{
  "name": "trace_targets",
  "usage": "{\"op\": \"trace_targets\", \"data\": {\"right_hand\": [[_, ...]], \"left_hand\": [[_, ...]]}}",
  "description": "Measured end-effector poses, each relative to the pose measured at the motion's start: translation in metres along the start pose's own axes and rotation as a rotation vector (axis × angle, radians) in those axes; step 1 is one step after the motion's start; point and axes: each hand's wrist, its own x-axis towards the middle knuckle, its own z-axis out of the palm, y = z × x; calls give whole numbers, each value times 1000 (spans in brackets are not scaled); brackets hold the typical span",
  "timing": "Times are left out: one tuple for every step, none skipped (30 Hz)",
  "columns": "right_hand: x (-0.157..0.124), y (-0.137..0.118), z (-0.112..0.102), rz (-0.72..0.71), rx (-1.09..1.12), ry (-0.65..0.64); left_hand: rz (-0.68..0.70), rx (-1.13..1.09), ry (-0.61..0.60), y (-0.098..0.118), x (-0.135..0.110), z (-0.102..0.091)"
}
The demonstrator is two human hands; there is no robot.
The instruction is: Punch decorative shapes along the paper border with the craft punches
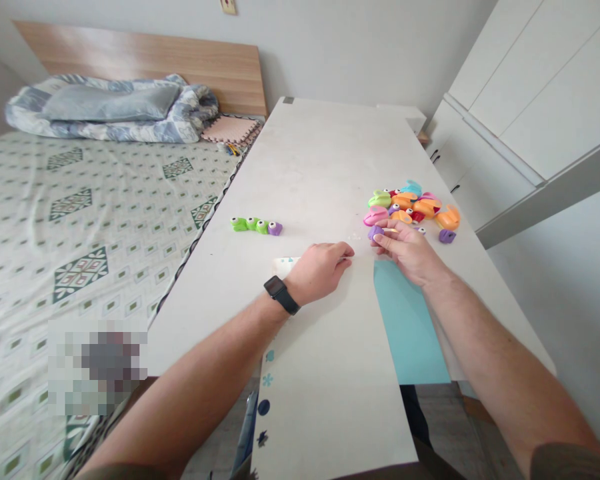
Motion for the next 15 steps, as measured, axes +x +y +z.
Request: {"op": "trace_targets", "data": {"right_hand": [[0,0,0,2,2,1],[1,1,1,3,4,0],[1,1,1,0,5,-3],[1,1,1,-2,5,-7],[1,1,1,0,5,-11],[1,1,1,8,6,-14],[1,1,1,16,6,-15],[1,1,1,22,5,-14],[1,1,1,26,2,-12],[1,1,1,27,-2,-12],[1,1,1,27,-7,-13],[1,0,1,26,-14,-16],[1,0,1,26,-19,-18],[1,0,1,25,-22,-24],[2,0,2,23,-23,-30]], "left_hand": [[-2,1,0,0,0,0],[-4,2,-1,-1,0,0],[-5,3,-2,-1,0,0],[-5,4,-3,-1,0,0],[-3,5,-3,-1,0,0],[-1,6,-2,-1,0,0],[0,6,0,-1,0,0],[-1,7,1,0,0,0],[-2,6,1,0,0,0],[-3,7,-1,0,0,-1],[-4,7,-3,1,0,-1],[-4,8,-5,1,0,-1],[-4,11,-7,1,0,-1],[-4,13,-7,1,0,-1],[-5,14,-8,1,0,-1]]}}
